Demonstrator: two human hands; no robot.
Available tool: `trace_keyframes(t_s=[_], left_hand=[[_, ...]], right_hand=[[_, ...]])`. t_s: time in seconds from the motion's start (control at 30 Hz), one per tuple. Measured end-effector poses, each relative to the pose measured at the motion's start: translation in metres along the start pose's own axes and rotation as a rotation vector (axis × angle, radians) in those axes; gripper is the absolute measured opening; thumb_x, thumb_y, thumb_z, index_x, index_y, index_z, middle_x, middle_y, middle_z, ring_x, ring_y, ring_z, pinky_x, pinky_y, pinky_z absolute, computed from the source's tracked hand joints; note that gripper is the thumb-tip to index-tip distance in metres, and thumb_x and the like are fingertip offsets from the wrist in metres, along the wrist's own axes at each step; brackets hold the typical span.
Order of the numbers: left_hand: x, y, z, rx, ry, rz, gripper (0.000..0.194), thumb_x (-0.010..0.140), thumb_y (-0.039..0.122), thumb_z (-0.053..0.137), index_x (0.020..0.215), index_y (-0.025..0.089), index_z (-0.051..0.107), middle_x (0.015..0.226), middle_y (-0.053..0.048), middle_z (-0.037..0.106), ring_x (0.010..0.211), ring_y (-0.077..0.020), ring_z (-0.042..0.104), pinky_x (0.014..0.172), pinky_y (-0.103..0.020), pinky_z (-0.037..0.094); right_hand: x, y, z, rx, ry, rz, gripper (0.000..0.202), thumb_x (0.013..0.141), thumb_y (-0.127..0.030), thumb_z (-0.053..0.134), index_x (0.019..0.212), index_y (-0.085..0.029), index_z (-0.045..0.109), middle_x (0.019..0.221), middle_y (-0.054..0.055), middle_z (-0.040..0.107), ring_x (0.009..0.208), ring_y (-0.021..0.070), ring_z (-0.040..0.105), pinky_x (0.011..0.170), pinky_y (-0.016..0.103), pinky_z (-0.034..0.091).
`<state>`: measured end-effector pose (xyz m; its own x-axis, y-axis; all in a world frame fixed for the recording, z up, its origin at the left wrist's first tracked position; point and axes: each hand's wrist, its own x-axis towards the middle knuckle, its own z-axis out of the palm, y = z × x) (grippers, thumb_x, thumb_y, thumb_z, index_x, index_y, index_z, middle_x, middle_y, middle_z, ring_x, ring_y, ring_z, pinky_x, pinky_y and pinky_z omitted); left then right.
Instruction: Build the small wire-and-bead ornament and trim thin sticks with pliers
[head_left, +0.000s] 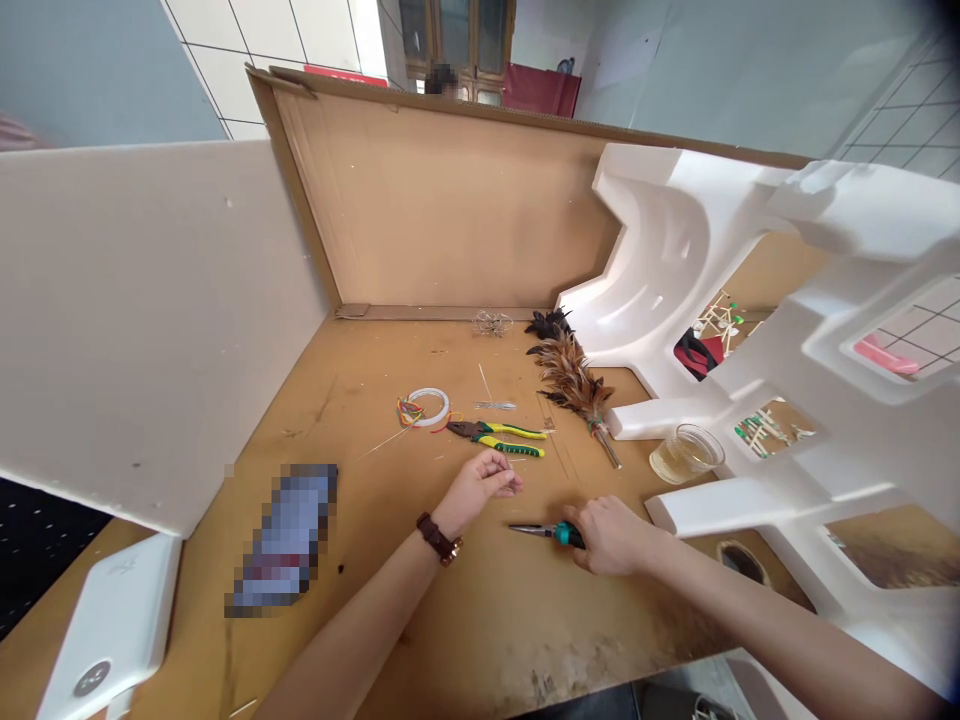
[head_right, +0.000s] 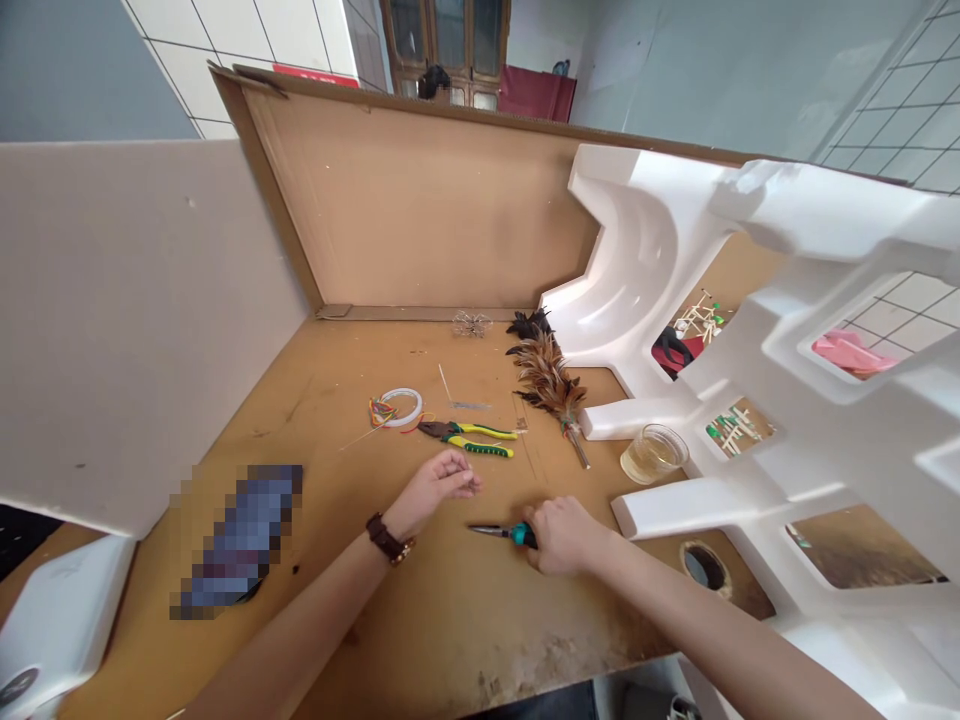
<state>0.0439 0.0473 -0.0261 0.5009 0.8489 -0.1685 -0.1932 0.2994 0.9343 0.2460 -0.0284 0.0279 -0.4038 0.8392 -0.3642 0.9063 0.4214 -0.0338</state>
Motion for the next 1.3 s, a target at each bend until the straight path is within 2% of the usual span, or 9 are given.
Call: trace_keyframes(t_s=[0.2, 0.37, 0.53, 0.7, 0.87, 0.97, 1.1, 1.23, 1.3], left_hand=[[0.013, -0.007, -0.014, 0.106, 0.080, 0.046, 0.027, 0.063, 0.028, 0.066, 0.083, 0.015, 0.051, 0.068, -0.001, 0.061, 0.070, -0.0144, 0.062, 0.063, -0.025, 0.046], [0.027, -0.021, -0.010, 0.249, 0.129, 0.189, 0.014, 0.066, 0.023, 0.061, 0.072, 0.016, 0.051, 0.067, 0.001, 0.056, 0.066, -0.0116, 0.057, 0.063, -0.024, 0.045], [0.031, -0.032, -0.007, 0.506, 0.172, 0.333, 0.003, 0.070, 0.019, 0.054, 0.072, 0.017, 0.052, 0.071, 0.001, 0.055, 0.066, -0.0108, 0.053, 0.065, -0.023, 0.042], [0.028, -0.037, -0.009, 0.592, 0.175, 0.320, 0.004, 0.071, 0.020, 0.054, 0.069, 0.017, 0.052, 0.070, 0.001, 0.055, 0.067, -0.0114, 0.052, 0.064, -0.022, 0.041], [0.029, -0.036, -0.010, 0.579, 0.160, 0.307, 0.002, 0.071, 0.018, 0.054, 0.072, 0.017, 0.054, 0.070, 0.001, 0.055, 0.067, -0.0115, 0.051, 0.065, -0.022, 0.041], [0.032, -0.036, -0.011, 0.528, 0.160, 0.302, 0.009, 0.070, 0.017, 0.055, 0.078, 0.016, 0.059, 0.079, -0.002, 0.056, 0.071, -0.0119, 0.053, 0.069, -0.024, 0.043], [0.032, -0.033, -0.011, 0.284, 0.108, 0.152, 0.015, 0.068, 0.027, 0.061, 0.075, 0.014, 0.059, 0.074, -0.002, 0.057, 0.069, -0.0125, 0.056, 0.068, -0.027, 0.047], [0.022, -0.022, -0.003, 0.109, -0.060, -0.007, 0.027, 0.062, 0.034, 0.068, 0.075, 0.013, 0.059, 0.071, -0.002, 0.060, 0.066, -0.0120, 0.058, 0.067, -0.028, 0.048], [0.015, -0.016, 0.003, 0.086, -0.144, -0.051, 0.030, 0.060, 0.035, 0.070, 0.078, 0.012, 0.060, 0.071, -0.002, 0.060, 0.066, -0.0118, 0.059, 0.068, -0.028, 0.047]], right_hand=[[-0.010, 0.016, 0.006, 0.017, 0.020, 0.055, 0.027, 0.069, -0.032, 0.049, 0.091, -0.018, 0.057, 0.076, 0.010, 0.066, 0.071, 0.0274, 0.062, 0.057, 0.029, 0.036], [-0.013, 0.023, 0.005, 0.032, 0.007, 0.091, 0.032, 0.069, -0.032, 0.050, 0.097, -0.018, 0.056, 0.079, 0.010, 0.066, 0.073, 0.0279, 0.062, 0.059, 0.030, 0.036], [-0.015, 0.025, 0.005, 0.027, -0.001, 0.121, 0.028, 0.070, -0.032, 0.049, 0.091, -0.017, 0.058, 0.076, 0.011, 0.066, 0.072, 0.0285, 0.062, 0.058, 0.030, 0.036], [-0.016, 0.027, 0.007, 0.050, -0.011, 0.131, 0.030, 0.069, -0.031, 0.050, 0.095, -0.018, 0.057, 0.079, 0.011, 0.066, 0.073, 0.0281, 0.062, 0.059, 0.030, 0.036], [-0.014, 0.029, 0.009, 0.070, -0.005, 0.125, 0.029, 0.069, -0.032, 0.051, 0.094, -0.018, 0.058, 0.081, 0.011, 0.066, 0.074, 0.0277, 0.061, 0.060, 0.030, 0.036], [-0.014, 0.033, 0.007, 0.101, 0.005, 0.150, 0.026, 0.069, -0.031, 0.051, 0.091, -0.018, 0.057, 0.078, 0.009, 0.064, 0.072, 0.0254, 0.060, 0.059, 0.029, 0.035], [-0.014, 0.039, 0.004, 0.351, 0.027, 0.151, 0.015, 0.068, -0.024, 0.048, 0.079, -0.018, 0.055, 0.067, 0.002, 0.059, 0.062, 0.0174, 0.054, 0.054, 0.024, 0.032], [-0.007, 0.037, -0.007, 0.857, 0.103, 0.028, 0.016, 0.069, -0.019, 0.045, 0.082, -0.016, 0.054, 0.071, 0.000, 0.057, 0.065, 0.0138, 0.051, 0.056, 0.022, 0.035], [0.000, 0.032, -0.016, 1.021, 0.170, -0.019, 0.021, 0.069, -0.019, 0.046, 0.088, -0.015, 0.055, 0.075, 0.000, 0.057, 0.069, 0.0142, 0.051, 0.060, 0.023, 0.037]])
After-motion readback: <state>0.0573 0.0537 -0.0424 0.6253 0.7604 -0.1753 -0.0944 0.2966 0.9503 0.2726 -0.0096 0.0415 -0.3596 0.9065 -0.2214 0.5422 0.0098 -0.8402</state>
